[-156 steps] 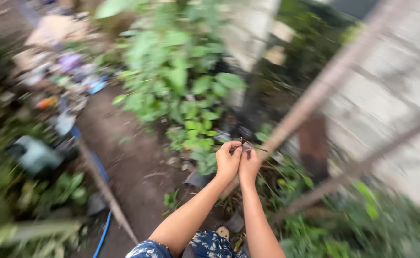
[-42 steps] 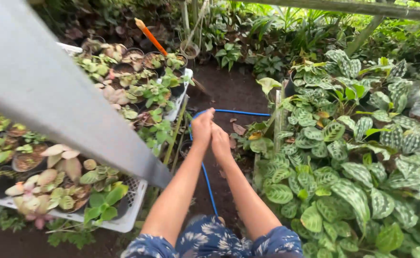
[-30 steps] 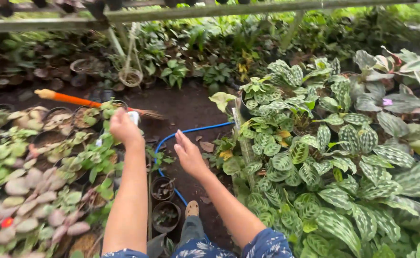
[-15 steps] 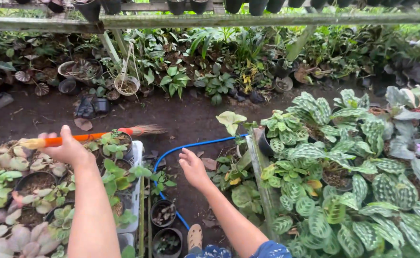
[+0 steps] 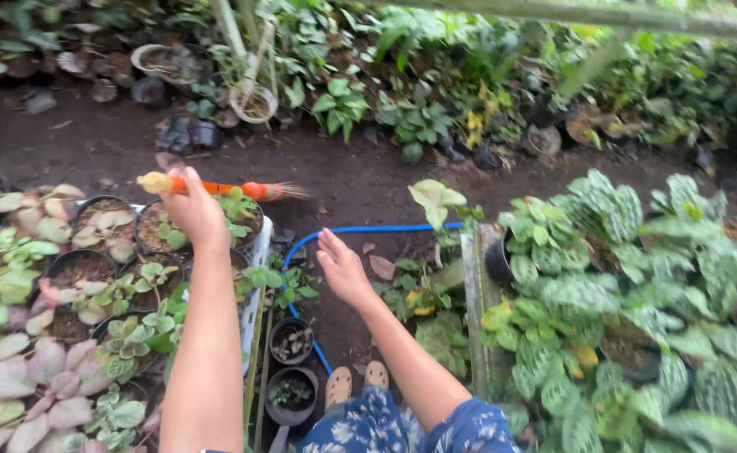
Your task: Cleaning a garden area by moving planks, sweeping debris, and collecting trash into a plastic bag.
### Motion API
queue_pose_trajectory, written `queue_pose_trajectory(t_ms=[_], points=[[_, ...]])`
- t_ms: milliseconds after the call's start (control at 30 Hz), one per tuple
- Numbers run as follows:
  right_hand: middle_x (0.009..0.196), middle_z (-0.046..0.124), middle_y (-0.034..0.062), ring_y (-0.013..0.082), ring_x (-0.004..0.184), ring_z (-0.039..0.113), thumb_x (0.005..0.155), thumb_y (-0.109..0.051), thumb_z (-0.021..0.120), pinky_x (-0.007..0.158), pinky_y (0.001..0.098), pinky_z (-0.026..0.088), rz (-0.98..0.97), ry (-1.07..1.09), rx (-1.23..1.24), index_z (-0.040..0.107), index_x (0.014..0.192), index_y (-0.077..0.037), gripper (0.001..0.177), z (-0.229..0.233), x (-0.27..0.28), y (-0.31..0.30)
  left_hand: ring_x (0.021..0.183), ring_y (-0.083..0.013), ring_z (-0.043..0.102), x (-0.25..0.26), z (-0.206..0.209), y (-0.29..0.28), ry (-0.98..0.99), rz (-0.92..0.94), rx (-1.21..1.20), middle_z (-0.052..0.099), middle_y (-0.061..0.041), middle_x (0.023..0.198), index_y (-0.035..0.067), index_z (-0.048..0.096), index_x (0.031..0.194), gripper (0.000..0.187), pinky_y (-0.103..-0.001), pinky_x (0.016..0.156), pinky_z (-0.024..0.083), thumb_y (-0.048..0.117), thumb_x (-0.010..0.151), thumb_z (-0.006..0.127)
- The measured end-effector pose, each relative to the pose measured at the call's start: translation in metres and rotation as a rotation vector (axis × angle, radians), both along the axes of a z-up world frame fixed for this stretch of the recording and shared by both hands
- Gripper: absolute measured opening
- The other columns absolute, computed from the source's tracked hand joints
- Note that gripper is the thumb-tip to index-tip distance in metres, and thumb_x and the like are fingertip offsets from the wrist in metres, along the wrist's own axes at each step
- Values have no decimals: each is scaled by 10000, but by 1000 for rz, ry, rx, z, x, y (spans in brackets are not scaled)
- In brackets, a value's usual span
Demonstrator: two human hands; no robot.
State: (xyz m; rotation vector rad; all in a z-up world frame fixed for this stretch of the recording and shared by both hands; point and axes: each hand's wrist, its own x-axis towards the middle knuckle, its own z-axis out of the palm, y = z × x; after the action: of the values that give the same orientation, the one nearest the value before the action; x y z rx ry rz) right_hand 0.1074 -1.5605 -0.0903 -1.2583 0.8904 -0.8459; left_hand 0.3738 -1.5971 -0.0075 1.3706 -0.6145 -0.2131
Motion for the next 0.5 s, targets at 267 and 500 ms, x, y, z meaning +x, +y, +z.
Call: queue_pose_trajectory(t_ms=[267, 500], points=[[1649, 324, 195, 268, 1522, 337, 988, -49, 541, 1211, 348, 308, -54, 38, 58, 253, 1579, 23, 662, -32, -47, -36, 1222, -222, 547, -2, -31, 25, -74, 165, -27, 574, -124, 1308, -53, 512, 1315, 387, -364, 1063, 409, 100, 1000, 675], [1630, 352, 229, 277, 1518, 369, 970, -90, 592, 1207, 355, 336, -155, 221, 210, 285, 1568, 43, 686, -144, -83, -57, 925, -215, 644, 1, -73, -42, 53, 78, 167, 676, -122, 1009, -25, 633, 1061, 227, -380, 890, 537, 180, 1007, 713]])
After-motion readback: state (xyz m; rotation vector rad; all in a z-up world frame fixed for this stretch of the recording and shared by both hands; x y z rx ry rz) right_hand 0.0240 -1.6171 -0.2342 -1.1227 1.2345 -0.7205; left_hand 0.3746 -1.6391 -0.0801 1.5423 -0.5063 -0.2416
